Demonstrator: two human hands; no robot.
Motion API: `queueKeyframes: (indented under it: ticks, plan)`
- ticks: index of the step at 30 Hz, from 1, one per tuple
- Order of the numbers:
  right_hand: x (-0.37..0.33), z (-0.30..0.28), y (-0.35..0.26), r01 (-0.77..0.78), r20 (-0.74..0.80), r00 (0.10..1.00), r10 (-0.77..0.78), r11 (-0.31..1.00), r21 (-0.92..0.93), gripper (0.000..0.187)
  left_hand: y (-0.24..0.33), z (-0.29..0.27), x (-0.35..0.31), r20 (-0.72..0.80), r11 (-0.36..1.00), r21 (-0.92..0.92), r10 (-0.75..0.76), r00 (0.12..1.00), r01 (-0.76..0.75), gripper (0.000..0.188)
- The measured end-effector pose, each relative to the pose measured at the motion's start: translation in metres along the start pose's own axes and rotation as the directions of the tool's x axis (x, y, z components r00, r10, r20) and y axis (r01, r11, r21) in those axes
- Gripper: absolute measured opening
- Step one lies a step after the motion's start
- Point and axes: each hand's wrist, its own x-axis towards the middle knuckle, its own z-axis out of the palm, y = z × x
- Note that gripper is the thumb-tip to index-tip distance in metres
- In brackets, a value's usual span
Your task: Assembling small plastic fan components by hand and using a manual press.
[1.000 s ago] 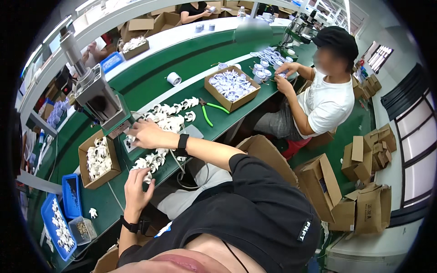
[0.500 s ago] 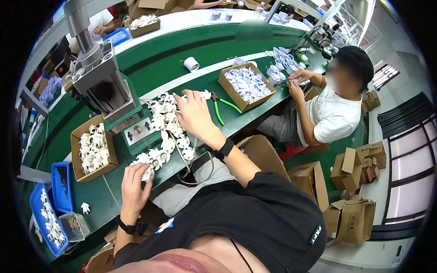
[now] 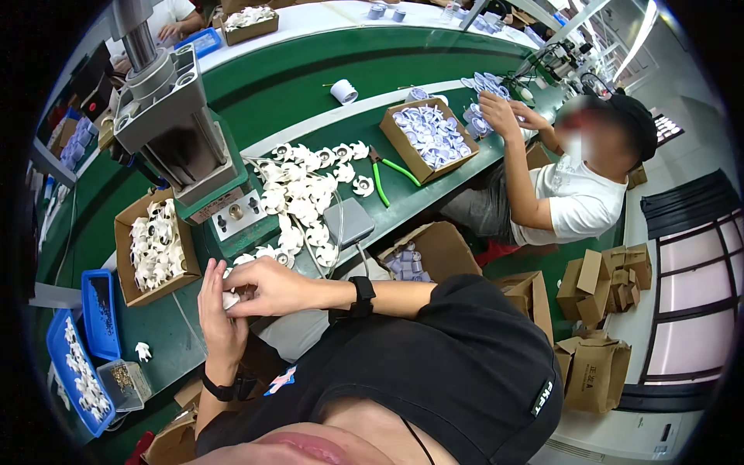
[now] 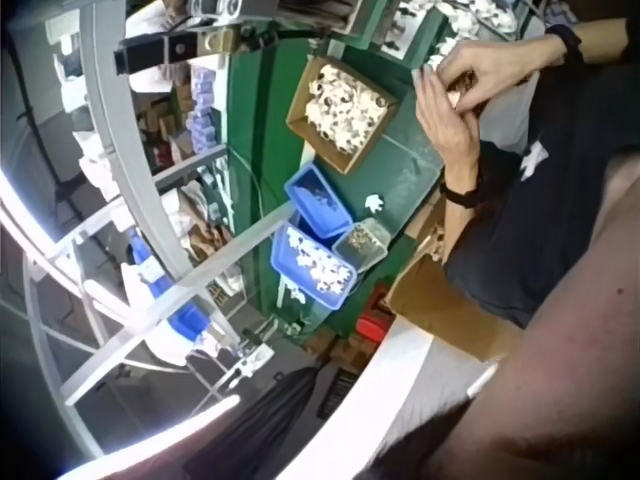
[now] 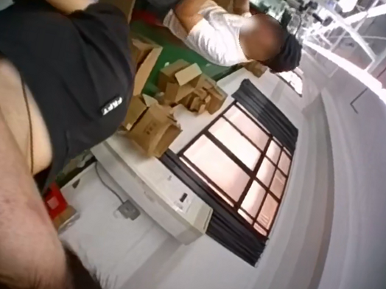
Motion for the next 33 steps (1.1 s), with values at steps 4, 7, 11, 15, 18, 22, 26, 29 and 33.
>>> queueKeyframes:
  ticks: [4,7,11,15,18,22,26,29,33]
  plan:
    - [0.001,-0.008,0.013,0.055,0.025,0.998,-0.054,0.997,-0.063,0.035,0.001,0.005,0.000,0.013,0.999,-0.034,-0.008,1.000,0.008,0.078]
    - [0.002,-0.036,0.004,0.062,-0.109,0.989,-0.101,0.947,-0.316,0.041,0.006,0.000,-0.001,0.068,0.999,-0.049,0.003,0.998,0.001,0.085]
    - [0.011,-0.084,0.012,-0.121,-0.272,0.959,-0.081,0.750,-0.650,0.043,0.004,-0.007,0.001,0.082,0.998,-0.066,-0.018,0.996,0.023,0.073]
    - [0.033,-0.088,0.022,-0.118,-0.292,0.951,-0.099,0.758,-0.642,0.032,0.002,-0.006,0.001,0.140,0.995,-0.089,-0.038,0.989,0.051,0.069]
    - [0.053,-0.070,0.029,-0.095,-0.268,0.958,-0.103,0.768,-0.634,0.029,-0.003,-0.004,-0.002,0.137,0.994,-0.097,-0.033,0.990,0.047,0.067]
    - [0.070,-0.058,0.043,-0.025,-0.191,0.967,-0.167,0.686,-0.727,0.029,-0.001,-0.005,-0.004,0.128,0.997,-0.071,0.000,0.992,0.009,0.067]
    - [0.064,-0.051,0.039,-0.042,-0.119,0.988,-0.096,0.581,-0.813,0.033,0.000,0.000,-0.014,0.113,0.994,-0.105,0.020,0.993,-0.008,0.066]
    - [0.053,-0.044,0.020,-0.019,-0.111,0.983,-0.149,0.511,-0.859,0.040,-0.001,0.011,-0.013,0.119,0.991,-0.112,0.081,0.990,-0.068,0.066]
    - [0.053,-0.048,0.019,-0.128,-0.172,0.985,-0.026,0.558,-0.820,0.041,-0.007,0.014,-0.015,0.140,0.992,-0.114,0.075,0.987,-0.059,0.066]
